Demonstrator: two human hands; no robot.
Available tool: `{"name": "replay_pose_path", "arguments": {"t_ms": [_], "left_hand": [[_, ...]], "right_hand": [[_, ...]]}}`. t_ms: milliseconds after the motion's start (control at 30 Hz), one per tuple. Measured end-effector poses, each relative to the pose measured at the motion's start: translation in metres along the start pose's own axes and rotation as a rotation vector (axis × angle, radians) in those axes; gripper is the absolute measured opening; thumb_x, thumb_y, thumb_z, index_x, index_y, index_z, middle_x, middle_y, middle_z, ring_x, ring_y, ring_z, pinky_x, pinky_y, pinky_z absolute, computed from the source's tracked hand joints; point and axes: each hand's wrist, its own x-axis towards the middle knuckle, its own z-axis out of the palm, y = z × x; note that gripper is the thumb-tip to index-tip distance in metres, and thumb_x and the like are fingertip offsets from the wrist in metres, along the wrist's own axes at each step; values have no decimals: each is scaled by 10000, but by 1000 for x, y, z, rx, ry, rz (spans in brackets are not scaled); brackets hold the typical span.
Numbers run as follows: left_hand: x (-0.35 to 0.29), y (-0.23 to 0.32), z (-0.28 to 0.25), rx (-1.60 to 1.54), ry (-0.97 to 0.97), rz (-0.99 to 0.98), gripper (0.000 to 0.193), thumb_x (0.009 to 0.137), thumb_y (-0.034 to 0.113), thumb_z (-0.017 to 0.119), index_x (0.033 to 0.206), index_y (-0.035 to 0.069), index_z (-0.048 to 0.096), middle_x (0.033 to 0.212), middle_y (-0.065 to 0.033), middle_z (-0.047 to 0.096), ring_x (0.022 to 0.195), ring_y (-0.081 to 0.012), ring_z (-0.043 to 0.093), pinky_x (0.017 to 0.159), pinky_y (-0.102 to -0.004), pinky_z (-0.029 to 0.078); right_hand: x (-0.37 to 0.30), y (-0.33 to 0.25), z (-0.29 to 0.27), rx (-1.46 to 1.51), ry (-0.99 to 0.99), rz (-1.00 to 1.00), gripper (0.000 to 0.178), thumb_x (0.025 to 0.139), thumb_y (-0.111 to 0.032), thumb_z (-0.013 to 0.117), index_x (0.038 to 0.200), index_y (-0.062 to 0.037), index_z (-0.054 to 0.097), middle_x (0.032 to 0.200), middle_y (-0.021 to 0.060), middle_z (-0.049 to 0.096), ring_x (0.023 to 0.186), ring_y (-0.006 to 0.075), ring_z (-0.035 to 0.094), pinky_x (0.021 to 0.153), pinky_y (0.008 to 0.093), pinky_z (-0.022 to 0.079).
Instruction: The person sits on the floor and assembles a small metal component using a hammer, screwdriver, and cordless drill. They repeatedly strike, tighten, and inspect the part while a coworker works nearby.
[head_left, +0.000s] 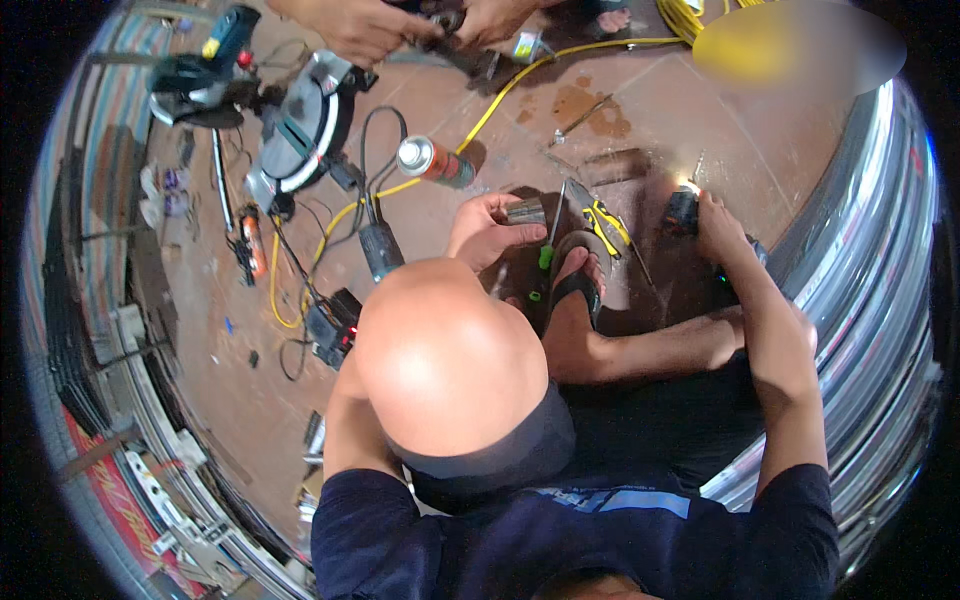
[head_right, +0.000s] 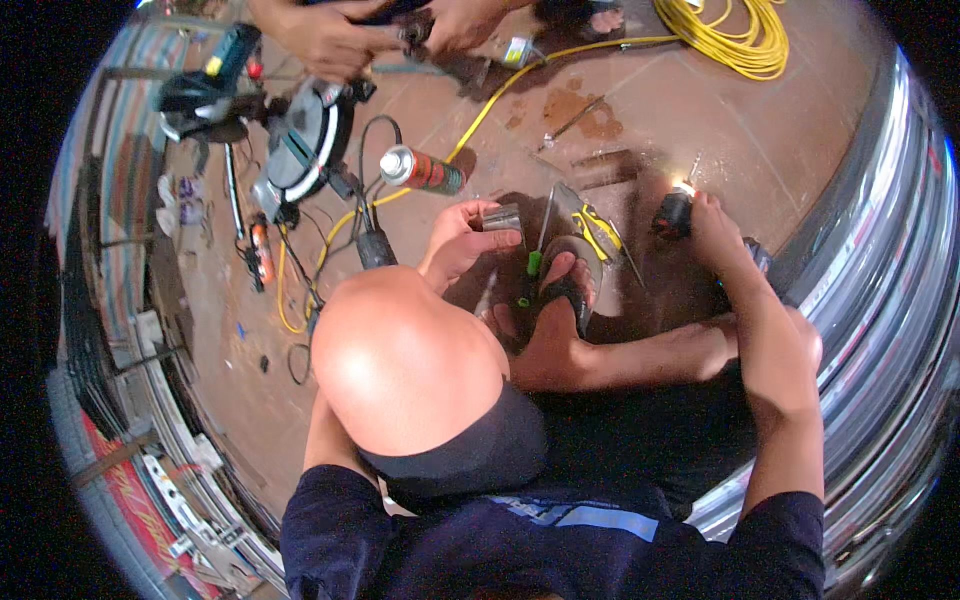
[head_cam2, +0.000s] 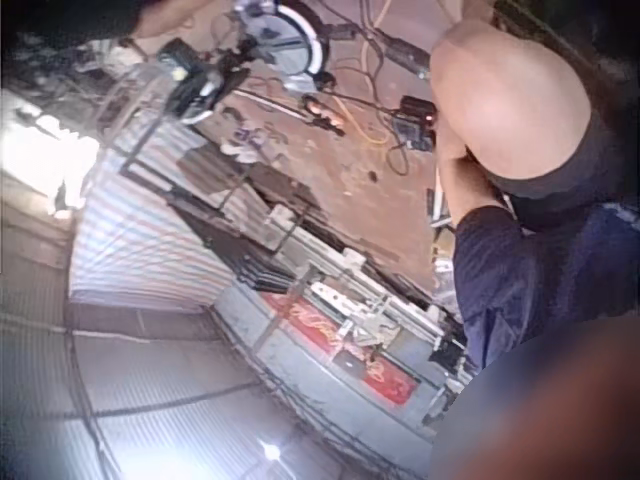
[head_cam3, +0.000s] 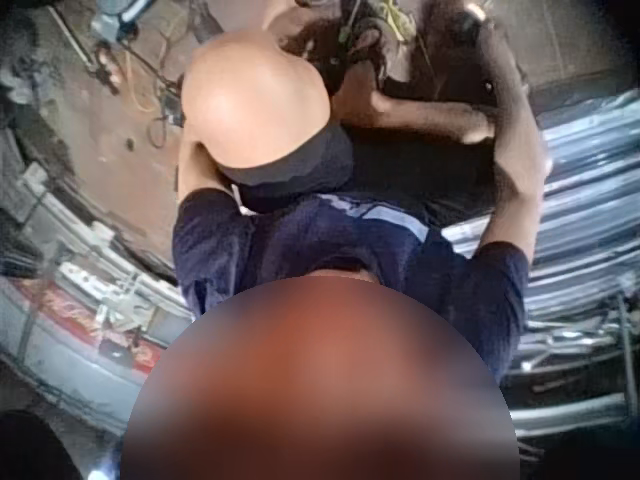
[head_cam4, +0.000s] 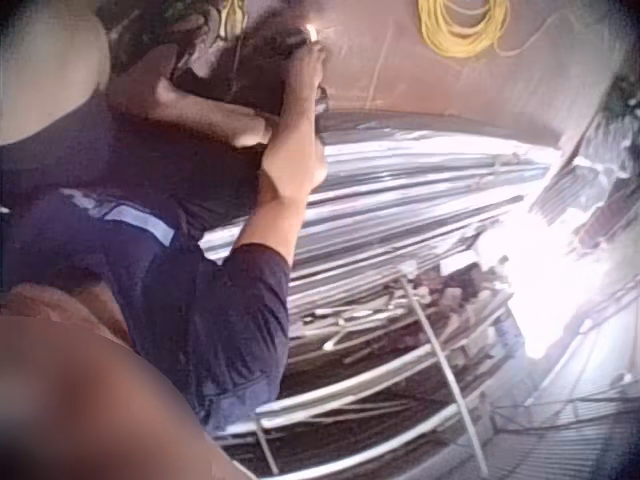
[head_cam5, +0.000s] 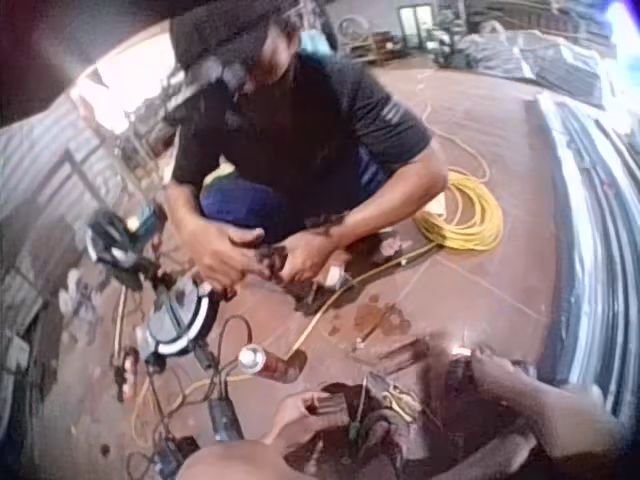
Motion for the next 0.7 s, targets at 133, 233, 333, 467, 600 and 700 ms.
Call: {"name": "replay_pose_path", "arguments": {"t_ms": [133, 233, 333, 467, 600, 700], "left_hand": [[-3, 97, 12, 170, 61, -186, 382, 1023, 431, 924, 1131, 74, 844, 1042, -66, 850, 828, -122, 728, 704, -293, 498], [-13, 161, 31, 123, 90, -186, 490, 1078, 664, 766, 1104, 179, 827, 949, -19, 855, 737, -100, 688, 648, -295, 418], [-20, 215, 56, 143, 84, -156, 528, 1085, 699, 730, 1133, 182, 821, 917, -28, 853, 749, -113, 698, 667, -293, 413], [-18, 271, 100, 188, 99, -211, 590, 1106, 759, 640, 1155, 198, 814, 914, -49, 850, 797, -142, 713, 742, -324, 432], [-24, 300, 139, 161, 33, -81, 656, 1111, 813, 565, 1152, 203, 804, 1013, -52, 822, 865, -194, 650, 810, -412, 488], [-28, 305, 158, 120, 49, -57, 617, 1138, 757, 575, 1201, 183, 792, 998, -60, 835, 835, -185, 695, 773, -356, 474]], "right_hand": [[5, -11, -35, 33, 126, -127, 685, 854, -277, 950, 1442, -33, 697, 1429, 274, 738, 1297, 497, 745, 1098, 562, 622], [-20, -40, -75, 262, 290, -248, 742, 811, -319, 985, 1460, -51, 745, 1477, 222, 720, 1342, 444, 729, 1112, 537, 607], [-54, -75, -109, 604, 450, -469, 680, 865, -271, 964, 1471, -54, 744, 1418, 203, 748, 1264, 357, 760, 1090, 484, 611], [-77, -110, -138, 1098, 369, -476, 552, 968, -190, 909, 1455, 0, 731, 1367, 152, 765, 1196, 241, 763, 1053, 405, 615], [-72, -112, -132, 1454, 288, -487, 484, 1031, -165, 874, 1453, 16, 724, 1365, 100, 772, 1173, 182, 755, 1030, 362, 610], [-58, -97, -121, 1548, 296, -537, 522, 1055, -247, 879, 1486, 0, 717, 1373, 93, 776, 1228, 176, 731, 1068, 360, 585]]}}
